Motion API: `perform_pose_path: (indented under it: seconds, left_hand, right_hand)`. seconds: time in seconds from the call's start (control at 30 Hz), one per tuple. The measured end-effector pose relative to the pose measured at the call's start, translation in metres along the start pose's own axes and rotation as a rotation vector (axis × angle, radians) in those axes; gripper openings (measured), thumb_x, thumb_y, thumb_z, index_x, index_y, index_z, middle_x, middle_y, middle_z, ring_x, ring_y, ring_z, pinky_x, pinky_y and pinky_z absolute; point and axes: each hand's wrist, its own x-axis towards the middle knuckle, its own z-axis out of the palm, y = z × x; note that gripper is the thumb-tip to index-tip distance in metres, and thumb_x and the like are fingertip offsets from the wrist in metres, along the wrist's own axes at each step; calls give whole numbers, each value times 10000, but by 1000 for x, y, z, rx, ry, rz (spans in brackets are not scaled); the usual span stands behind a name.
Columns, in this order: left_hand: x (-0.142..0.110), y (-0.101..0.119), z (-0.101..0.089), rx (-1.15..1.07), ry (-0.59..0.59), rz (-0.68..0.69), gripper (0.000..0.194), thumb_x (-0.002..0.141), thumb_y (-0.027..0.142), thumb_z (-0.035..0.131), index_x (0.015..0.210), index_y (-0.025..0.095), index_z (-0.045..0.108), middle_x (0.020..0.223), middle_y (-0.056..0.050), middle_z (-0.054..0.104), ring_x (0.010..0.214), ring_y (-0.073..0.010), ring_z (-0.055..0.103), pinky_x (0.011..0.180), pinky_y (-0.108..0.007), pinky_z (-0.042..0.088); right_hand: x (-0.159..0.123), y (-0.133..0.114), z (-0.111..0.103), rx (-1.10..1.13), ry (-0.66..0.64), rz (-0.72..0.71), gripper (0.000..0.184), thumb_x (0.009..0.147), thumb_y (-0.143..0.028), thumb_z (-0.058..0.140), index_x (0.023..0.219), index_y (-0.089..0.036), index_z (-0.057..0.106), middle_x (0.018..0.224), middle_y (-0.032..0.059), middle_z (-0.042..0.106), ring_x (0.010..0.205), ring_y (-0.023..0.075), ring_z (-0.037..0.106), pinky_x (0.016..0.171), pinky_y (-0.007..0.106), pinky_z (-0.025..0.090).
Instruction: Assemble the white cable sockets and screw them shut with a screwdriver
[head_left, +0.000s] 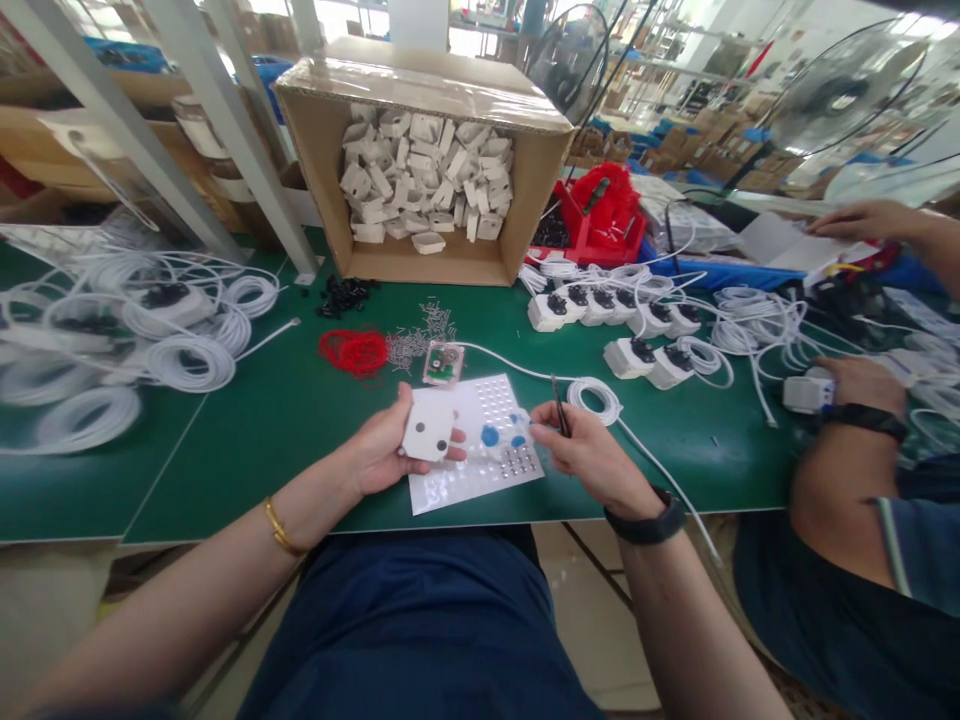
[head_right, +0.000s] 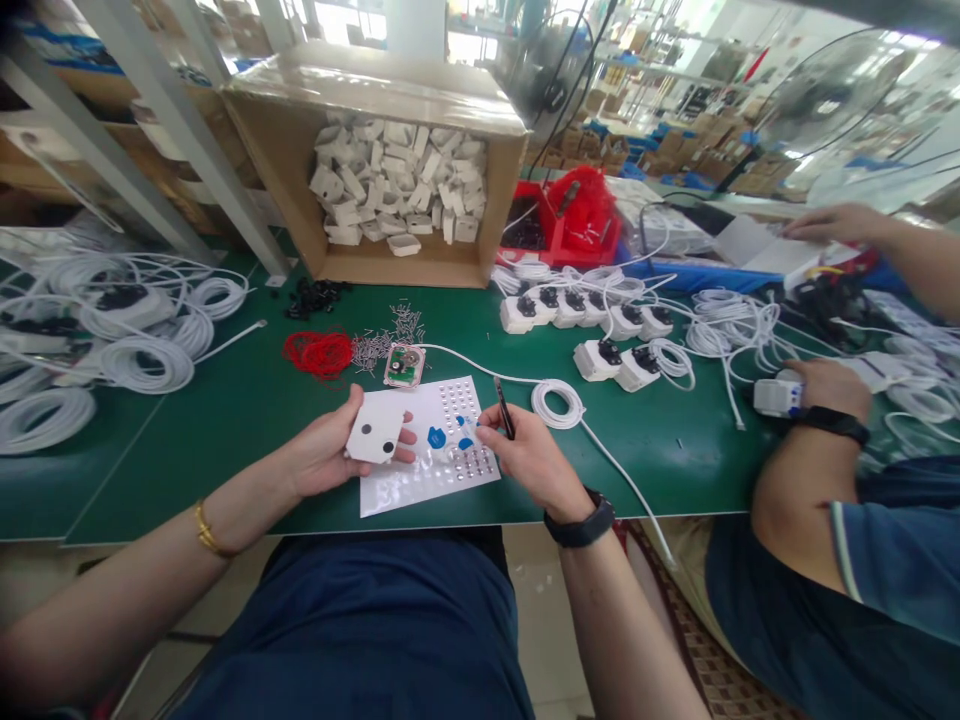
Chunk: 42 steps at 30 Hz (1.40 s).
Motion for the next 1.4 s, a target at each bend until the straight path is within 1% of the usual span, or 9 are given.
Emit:
perform_pose_path:
  seconds: [0.13,0.23,0.33,0.47,0.6,0.8,1.0,1.23,1.4]
  left_hand:
    - [3,-9,6,4,-103,-71,640,906,552,245,1260,69,470,1036,-252,648,818,-317,684,403,-225,510]
    - [6,-14,12,-20,-184,-73,618,919,531,239,1298,84,432,1026,-234,653,806,-298,687,455,-234,530]
    - [9,-20,17,-60,-233,-79,568,943,462,260,1300,52,424,1021,-244,649,831,-283,685,505,-226,544]
    - [11,-28,20,-151,-247,-30,540,952,430,256,1274,38,443,1002,-239,653,841,-272,683,533,-227,553]
    - [10,-33,21,-209,-296,6,541,952,445,238,1287,66,430,1004,-225,652,833,-269,684,544,-237,555]
    - [9,-34,17,-217,-361,9,519,957,432,258,1269,63,444,1045,-224,639,889,-283,672,581,-243,563]
    - [9,-35,16,-190,-342,16,455,960,377,307,1246,55,455,1049,-225,640,919,-291,664,610,-237,566]
    - [10,-36,16,-177,-349,24,432,958,355,325,1256,62,434,1028,-195,647,889,-267,674,654,-239,562]
    - [8,-37,16,-173,-347,61,420,956,364,338,1233,72,458,1038,-185,642,879,-242,673,669,-243,561]
  right_hand:
    - [4,-17,-2,-72,-49,-34,279,730,-417,595,817,-170,501,602,-70,395,408,39,267,378,210,200]
    - [12,-33,2,-195,-153,-91,197,770,-356,560,802,-166,519,606,-67,405,436,45,286,404,208,228]
    - [22,-42,9,-369,-234,-170,108,779,-258,541,749,-154,543,618,-50,467,498,60,361,475,210,292]
    - [31,-43,19,-504,-250,-223,70,755,-183,542,704,-142,565,660,-18,568,603,96,475,579,225,354]
    - [34,-41,22,-533,-242,-225,70,757,-180,542,704,-144,571,650,-12,581,595,103,488,559,221,347]
    - [37,-45,23,-547,-302,-268,117,762,-155,519,646,-149,536,608,-27,530,585,91,451,552,212,336]
    - [37,-44,20,-509,-324,-271,111,774,-172,510,666,-151,526,620,-29,520,593,91,451,568,215,346]
    - [38,-45,14,-496,-290,-280,112,780,-200,521,685,-145,543,623,-33,532,558,76,423,534,210,315]
    - [36,-48,14,-519,-262,-276,124,777,-214,526,676,-144,545,630,-25,545,573,84,445,547,212,327]
